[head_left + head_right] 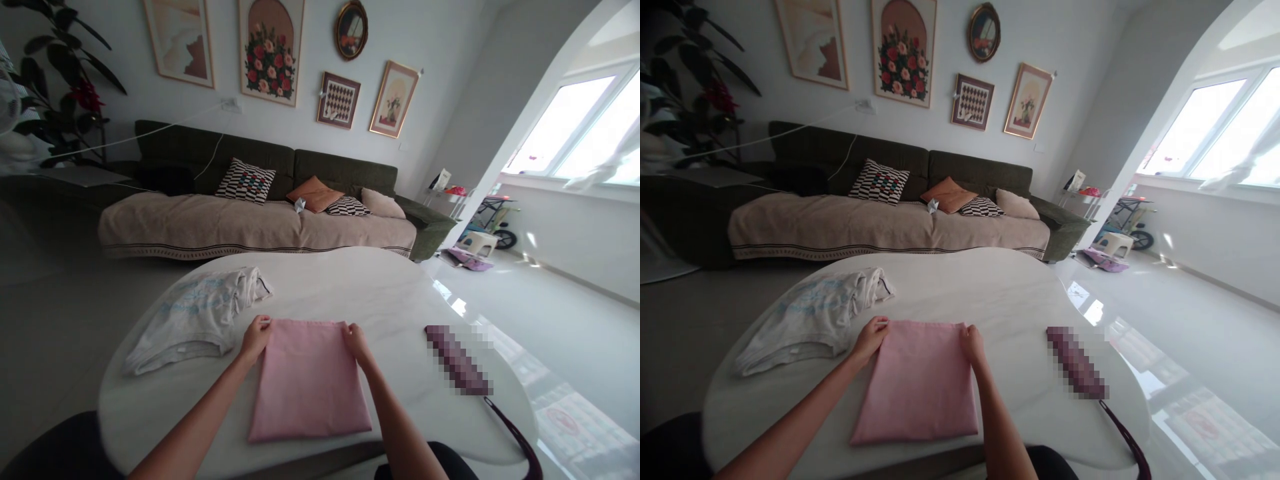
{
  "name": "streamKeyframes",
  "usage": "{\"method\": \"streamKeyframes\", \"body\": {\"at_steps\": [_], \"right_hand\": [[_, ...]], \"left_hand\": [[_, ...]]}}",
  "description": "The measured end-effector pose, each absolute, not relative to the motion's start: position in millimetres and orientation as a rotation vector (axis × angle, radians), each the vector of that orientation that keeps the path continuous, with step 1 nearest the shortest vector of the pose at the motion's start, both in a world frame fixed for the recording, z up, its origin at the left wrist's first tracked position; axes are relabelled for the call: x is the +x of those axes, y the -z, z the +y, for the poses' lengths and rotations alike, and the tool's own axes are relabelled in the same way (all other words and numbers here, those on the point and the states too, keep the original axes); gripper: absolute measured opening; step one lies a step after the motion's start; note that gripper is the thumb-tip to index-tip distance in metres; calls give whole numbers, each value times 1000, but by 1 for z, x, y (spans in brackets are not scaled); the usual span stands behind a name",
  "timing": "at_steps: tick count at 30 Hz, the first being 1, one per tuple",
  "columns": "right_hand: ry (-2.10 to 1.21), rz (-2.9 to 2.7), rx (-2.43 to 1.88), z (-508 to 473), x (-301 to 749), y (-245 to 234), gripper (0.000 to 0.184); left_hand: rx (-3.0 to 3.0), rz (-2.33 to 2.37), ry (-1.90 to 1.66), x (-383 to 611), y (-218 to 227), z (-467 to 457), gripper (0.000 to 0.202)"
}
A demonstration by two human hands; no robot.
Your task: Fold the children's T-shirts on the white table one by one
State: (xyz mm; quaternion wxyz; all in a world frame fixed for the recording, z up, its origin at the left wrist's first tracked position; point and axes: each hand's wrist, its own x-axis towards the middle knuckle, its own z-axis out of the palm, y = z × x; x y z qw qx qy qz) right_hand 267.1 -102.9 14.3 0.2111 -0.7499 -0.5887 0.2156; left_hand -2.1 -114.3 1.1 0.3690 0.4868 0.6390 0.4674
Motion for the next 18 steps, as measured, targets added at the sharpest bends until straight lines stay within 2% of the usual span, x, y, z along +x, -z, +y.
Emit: {"method": "streamKeyframes", "body": {"at_steps": [7,12,15,18], "right_hand": [[-432,-1631,-2171,-119,249,-27,37],[-200,-1716,-2142,-130,229,-41,43],[-59,-1993,-1961,-138,215,-34,47],[-85,-2187,-1870,-145,210,-17,51]], "left_hand": [[1460,1829,-1167,2,-1,-111,21],[1822,1943,-1181,15,-20,-119,44],[2131,1828,-1104,30,-19,-128,45],[2342,1725,-929,39,-6,-137,47]]}}
